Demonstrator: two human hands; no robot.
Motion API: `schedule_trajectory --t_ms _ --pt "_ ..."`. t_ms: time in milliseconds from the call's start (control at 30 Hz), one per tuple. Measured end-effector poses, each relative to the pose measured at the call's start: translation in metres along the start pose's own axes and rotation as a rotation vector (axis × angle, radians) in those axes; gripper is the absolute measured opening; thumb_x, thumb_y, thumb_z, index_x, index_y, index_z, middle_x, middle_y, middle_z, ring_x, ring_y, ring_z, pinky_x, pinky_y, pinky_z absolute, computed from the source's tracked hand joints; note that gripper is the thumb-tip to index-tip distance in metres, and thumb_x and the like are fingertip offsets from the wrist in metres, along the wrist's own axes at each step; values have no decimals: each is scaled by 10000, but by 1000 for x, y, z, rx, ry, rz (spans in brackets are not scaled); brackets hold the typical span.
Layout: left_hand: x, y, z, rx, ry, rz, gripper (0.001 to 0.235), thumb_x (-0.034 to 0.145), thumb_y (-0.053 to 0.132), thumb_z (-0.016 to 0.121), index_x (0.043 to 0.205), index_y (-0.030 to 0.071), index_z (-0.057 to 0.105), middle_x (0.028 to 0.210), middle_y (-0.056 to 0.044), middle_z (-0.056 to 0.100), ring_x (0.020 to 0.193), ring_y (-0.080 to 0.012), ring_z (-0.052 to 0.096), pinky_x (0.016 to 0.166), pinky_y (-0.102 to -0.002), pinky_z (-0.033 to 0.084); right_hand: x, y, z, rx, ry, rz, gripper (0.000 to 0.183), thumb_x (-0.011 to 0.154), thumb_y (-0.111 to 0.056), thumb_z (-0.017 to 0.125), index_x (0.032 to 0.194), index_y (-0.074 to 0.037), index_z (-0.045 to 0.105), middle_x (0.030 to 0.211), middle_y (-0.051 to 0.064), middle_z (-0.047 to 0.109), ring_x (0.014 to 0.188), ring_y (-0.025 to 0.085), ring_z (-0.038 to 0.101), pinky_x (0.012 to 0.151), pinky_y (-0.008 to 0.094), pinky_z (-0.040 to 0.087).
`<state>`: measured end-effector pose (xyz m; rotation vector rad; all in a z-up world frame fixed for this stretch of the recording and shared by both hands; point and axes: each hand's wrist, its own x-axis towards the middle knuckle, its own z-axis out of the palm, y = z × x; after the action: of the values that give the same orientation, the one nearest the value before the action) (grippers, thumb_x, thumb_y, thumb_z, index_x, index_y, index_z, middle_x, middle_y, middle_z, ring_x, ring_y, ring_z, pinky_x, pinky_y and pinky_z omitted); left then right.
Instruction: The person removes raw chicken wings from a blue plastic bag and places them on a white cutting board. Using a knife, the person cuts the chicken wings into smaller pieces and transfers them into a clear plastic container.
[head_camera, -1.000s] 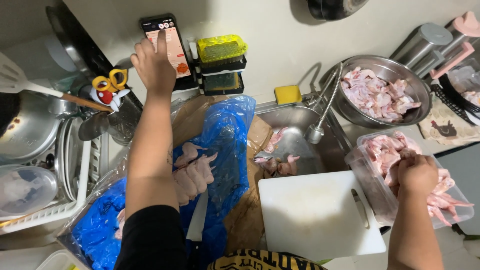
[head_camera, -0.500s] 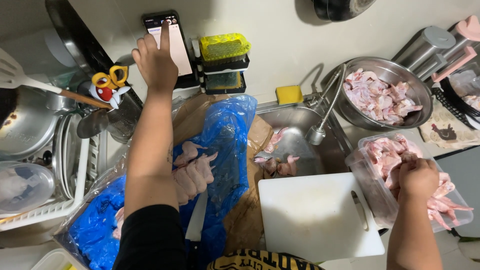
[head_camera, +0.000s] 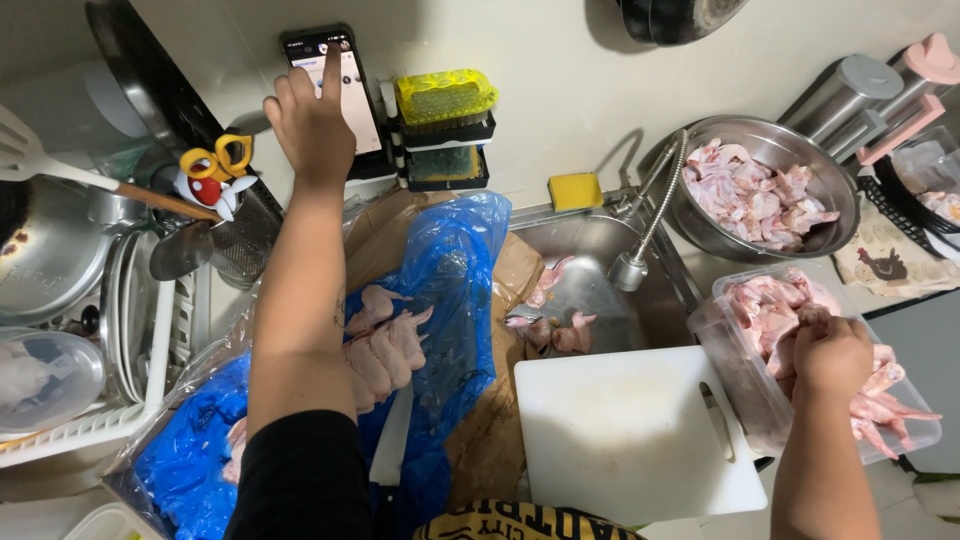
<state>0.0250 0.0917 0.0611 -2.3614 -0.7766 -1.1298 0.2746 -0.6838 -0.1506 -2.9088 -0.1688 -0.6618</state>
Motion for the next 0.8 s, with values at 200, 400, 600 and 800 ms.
schedule_trajectory --t_ms 200,400,600,800 --pt "1 -3 1 -1 17 5 1048 612 -134 690 1550 263 443 1051 -114 541 899 -303 475 713 -395 362 2 12 15 -45 51 -28 330 985 -301 606 1089 -47 789 1133 117 672 1019 347 641 778 415 545" --pt "-6 -9 -42 -120 -3 24 933 695 -154 637 1538 209 465 1077 -154 544 922 -357 476 755 -444 393 2 4 5 11 6 5 315 993 -263 597 1077 -24 785 1142 117 655 1001 330 646 751 420 543" --pt "-63 -47 -114 -153 -29 213 515 745 113 597 1234 219 717 916 -159 546 792 -400 548 555 -520 382 1 -16 -16 -20 15 -122 401 852 -158 546 1089 -109 865 824 137 772 762 272 753 647 298 542" --pt "-184 -79 -208 -427 -1179 20 495 891 314 663 1386 294 643 1414 -108 617 1239 -349 589 983 -424 479 14 33 41 303 80 -33 222 980 -162 624 1109 -122 801 897 48 772 729 178 699 521 383 537"
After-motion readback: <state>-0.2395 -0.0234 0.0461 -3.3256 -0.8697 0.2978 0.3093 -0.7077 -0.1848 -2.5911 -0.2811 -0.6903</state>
